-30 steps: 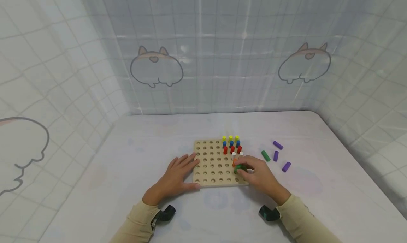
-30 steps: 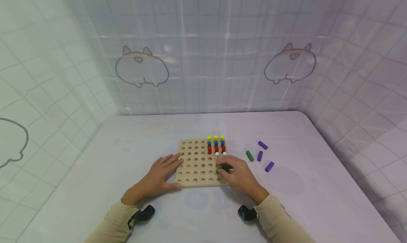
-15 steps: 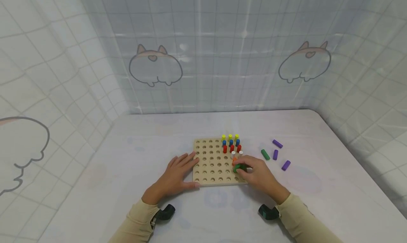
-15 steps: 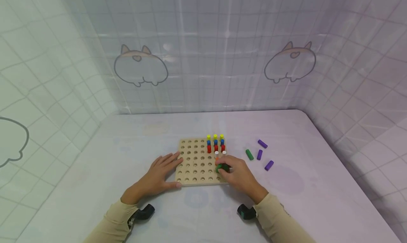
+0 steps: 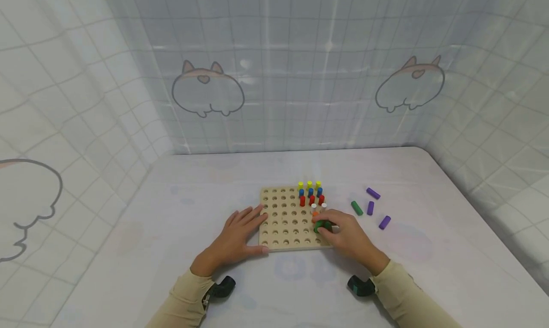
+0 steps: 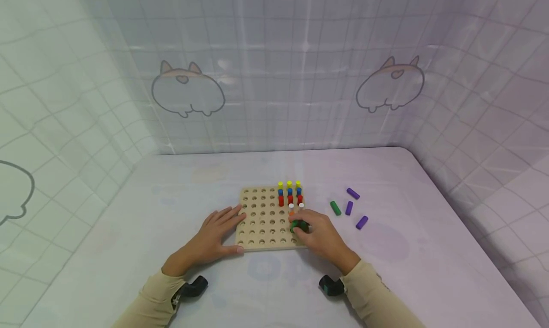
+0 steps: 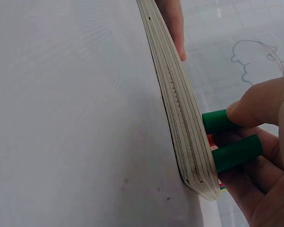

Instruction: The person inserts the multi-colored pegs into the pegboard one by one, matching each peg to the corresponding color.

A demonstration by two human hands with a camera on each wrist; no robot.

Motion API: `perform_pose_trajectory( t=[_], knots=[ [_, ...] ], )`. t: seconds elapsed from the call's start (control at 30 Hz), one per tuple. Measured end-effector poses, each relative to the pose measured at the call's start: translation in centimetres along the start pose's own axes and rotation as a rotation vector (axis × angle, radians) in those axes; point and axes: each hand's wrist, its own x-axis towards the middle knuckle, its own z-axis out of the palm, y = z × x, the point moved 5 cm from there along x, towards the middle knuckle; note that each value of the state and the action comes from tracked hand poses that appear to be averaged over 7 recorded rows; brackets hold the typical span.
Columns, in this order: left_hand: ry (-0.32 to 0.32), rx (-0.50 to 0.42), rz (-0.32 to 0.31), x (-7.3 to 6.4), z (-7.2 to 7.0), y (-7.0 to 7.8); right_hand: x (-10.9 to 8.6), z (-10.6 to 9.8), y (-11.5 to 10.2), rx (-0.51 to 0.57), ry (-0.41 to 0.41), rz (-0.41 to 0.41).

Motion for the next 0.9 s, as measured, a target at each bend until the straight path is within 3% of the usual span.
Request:
perform_pose_trajectory(
  t=[0.9],
  knots=[
    [-0.002,-0.008,0.005,0.2,0.49,-0.52,0.25,0.24,-0.04,-0.04,0.001,-0.005]
  ],
)
